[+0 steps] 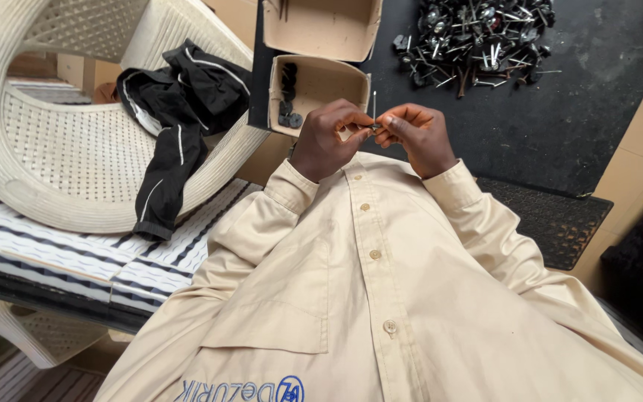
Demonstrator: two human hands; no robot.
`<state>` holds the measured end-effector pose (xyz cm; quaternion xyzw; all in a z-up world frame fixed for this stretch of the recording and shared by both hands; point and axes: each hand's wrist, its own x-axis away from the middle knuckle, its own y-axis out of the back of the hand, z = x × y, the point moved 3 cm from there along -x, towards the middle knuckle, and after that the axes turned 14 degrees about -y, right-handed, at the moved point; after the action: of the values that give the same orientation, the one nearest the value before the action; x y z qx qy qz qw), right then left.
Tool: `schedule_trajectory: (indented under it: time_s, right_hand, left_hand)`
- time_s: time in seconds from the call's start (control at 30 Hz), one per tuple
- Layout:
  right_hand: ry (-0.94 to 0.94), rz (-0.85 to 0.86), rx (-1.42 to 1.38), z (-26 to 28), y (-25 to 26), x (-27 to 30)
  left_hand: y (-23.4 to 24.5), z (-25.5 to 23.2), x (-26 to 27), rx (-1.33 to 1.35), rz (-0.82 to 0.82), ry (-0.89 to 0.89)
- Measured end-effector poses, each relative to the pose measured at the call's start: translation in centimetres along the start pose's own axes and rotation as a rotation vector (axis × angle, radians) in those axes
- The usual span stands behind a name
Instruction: The person picks up a small metal pin and a plastic component, slides the component onto the pin, and places the assembled unit into a cardboard container.
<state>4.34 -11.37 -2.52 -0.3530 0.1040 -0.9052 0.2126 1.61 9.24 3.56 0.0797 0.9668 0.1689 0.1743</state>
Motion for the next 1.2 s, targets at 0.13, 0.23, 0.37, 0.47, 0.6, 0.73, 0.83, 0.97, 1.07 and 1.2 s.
schedule_trajectory:
  time_s: [0.13,0.23,0.37,0.47,0.6,0.73,0.83,0.97,1.07,1.2]
  right_hand:
    - [-0.07,0.047,-0.034,0.0,-0.6,-1.3]
    - [-0.069,0.088,-0.008,-0.2,-1.3,-1.5]
    - [-0.02,0.073,0.129,1.3,-2.4,-2.0]
    - [-0.024,0.091,0.22,2.0,-3.6,-1.9]
    - [0.091,0.052,0.386,2.3,-5.2,-2.5]
    - [0.187,-0.064,0.514,1.9,-6.6,-3.8]
    - [0.235,-0.201,0.689,1.3,-7.5,-5.2]
    - [0.39,-0.296,0.944,0.4,-9.0,-7.8]
    - [0.446,-0.289,1.032,-0.5,-9.7,-9.4]
    - [0.452,-0.276,1.102,-1.7,-10.3,-11.0]
  left_hand:
    - [1.1,-0.1,0.3,-0.044,0.014,-0.065]
    - [1.4,-0.2,1.1,-0.076,0.01,-0.104]
    - [2.0,0.2,1.5,-0.158,-0.049,-0.104]
    - [2.6,0.3,2.3,-0.207,-0.075,-0.113]
    - [3.8,0.9,3.3,-0.203,-0.121,-0.119]
    - [5.3,2.3,4.7,-0.166,-0.155,-0.029]
    - [6.9,3.6,5.9,-0.293,-0.294,0.091]
    - [8.5,4.7,7.4,-0.456,-0.314,0.211]
    - [8.6,5.7,7.9,-0.501,-0.242,0.287]
    - [7.7,6.8,8.5,-0.523,-0.11,0.366]
